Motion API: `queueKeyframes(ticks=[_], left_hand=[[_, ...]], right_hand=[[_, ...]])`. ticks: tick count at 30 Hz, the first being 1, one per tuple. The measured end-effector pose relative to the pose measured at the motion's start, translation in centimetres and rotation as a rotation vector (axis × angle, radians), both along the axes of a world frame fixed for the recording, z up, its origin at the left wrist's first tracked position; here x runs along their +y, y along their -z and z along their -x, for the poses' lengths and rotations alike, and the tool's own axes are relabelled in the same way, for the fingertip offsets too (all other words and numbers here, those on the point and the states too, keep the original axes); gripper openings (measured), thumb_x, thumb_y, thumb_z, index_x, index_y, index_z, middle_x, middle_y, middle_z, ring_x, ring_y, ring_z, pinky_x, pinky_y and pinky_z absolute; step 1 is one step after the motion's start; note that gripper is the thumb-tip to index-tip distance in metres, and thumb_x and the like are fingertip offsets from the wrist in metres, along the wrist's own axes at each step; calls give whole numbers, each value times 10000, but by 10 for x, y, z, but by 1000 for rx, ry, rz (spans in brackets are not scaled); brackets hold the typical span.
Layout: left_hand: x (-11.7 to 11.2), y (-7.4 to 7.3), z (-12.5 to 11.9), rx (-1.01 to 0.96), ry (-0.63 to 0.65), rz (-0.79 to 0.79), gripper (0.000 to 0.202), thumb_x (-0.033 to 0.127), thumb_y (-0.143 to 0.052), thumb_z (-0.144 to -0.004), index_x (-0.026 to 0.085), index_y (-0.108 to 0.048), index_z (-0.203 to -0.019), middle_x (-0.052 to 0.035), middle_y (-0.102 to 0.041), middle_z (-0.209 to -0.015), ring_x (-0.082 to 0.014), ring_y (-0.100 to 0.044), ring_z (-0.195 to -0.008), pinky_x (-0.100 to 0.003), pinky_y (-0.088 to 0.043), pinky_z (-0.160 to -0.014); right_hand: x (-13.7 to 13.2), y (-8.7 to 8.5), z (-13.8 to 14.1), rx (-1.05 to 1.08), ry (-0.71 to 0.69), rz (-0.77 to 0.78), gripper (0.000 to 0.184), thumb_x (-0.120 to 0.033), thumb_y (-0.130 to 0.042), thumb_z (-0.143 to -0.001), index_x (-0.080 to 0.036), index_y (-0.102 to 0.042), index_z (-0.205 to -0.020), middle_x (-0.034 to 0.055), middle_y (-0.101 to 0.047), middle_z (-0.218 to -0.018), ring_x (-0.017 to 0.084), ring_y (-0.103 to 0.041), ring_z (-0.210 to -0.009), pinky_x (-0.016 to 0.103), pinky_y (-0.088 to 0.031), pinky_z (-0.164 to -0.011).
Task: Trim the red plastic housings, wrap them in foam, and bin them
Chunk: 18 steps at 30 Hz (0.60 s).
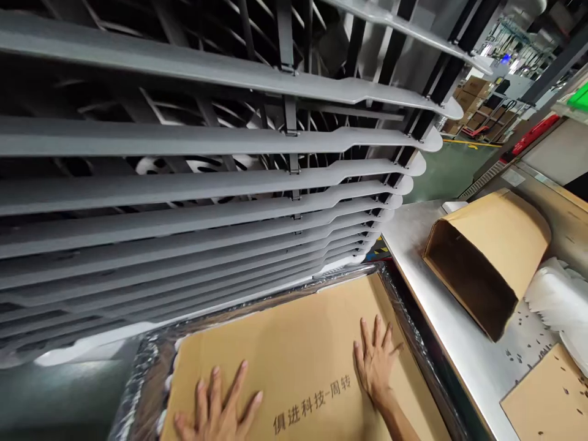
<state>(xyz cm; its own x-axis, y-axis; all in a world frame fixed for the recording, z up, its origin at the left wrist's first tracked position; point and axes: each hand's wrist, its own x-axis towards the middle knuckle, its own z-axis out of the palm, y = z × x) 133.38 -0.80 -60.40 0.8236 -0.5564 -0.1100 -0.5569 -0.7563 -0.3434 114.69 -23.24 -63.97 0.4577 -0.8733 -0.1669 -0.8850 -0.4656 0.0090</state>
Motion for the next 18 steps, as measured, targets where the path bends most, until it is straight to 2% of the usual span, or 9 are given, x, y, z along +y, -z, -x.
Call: queueKeyframes(ticks=[4, 7, 10, 14, 18], left_hand=[[1, -5, 0, -12, 33, 19, 516, 365, -442, -927, 262, -344, -1424, -204, -295, -1550, -376, -175, -1438, -625, -122, -1097], [7, 3, -8, -21, 51, 201, 502, 324, -350, -955, 190, -341, -1438, -255, -211, -1562, -353, -91, -1458, -620, -107, -1103], [12, 16, -18, 5, 22, 325, 519, 356, -237, -968, 169, -350, -1439, -280, -223, -1540, -352, -60, -1460, -658, -148, -1075], [14, 27, -25, 27, 6, 334, 553, 412, -215, -950, 188, -384, -1426, -264, -259, -1522, -345, -85, -1456, -668, -164, -1065], [15, 31, -24, 27, -9, 360, 569, 423, -195, -944, 186, -406, -1416, -256, -253, -1525, -341, -79, -1457, -659, -124, -1081]], right_hand=[[-8, -8, 2, -38, -34, -20, 555, -518, -277, -962, -386, -189, -1494, 91, -104, -1609, 471, -117, -1421, 770, -126, -992], [-23, -11, 3, -76, -83, -5, 581, -576, -259, -955, -391, -161, -1497, 64, -121, -1609, 393, -119, -1447, 660, -145, -1078], [-38, -5, 2, -91, -114, 17, 589, -563, -288, -955, -360, -193, -1500, 63, -101, -1611, 335, -82, -1466, 576, -76, -1137], [-45, 9, 1, -86, -122, 48, 602, -543, -329, -945, -327, -232, -1498, 109, -149, -1599, 345, -94, -1463, 578, -33, -1139], [-43, 15, 2, -84, -136, 84, 602, -534, -344, -934, -336, -241, -1493, 112, -162, -1596, 344, -99, -1462, 582, -50, -1134]])
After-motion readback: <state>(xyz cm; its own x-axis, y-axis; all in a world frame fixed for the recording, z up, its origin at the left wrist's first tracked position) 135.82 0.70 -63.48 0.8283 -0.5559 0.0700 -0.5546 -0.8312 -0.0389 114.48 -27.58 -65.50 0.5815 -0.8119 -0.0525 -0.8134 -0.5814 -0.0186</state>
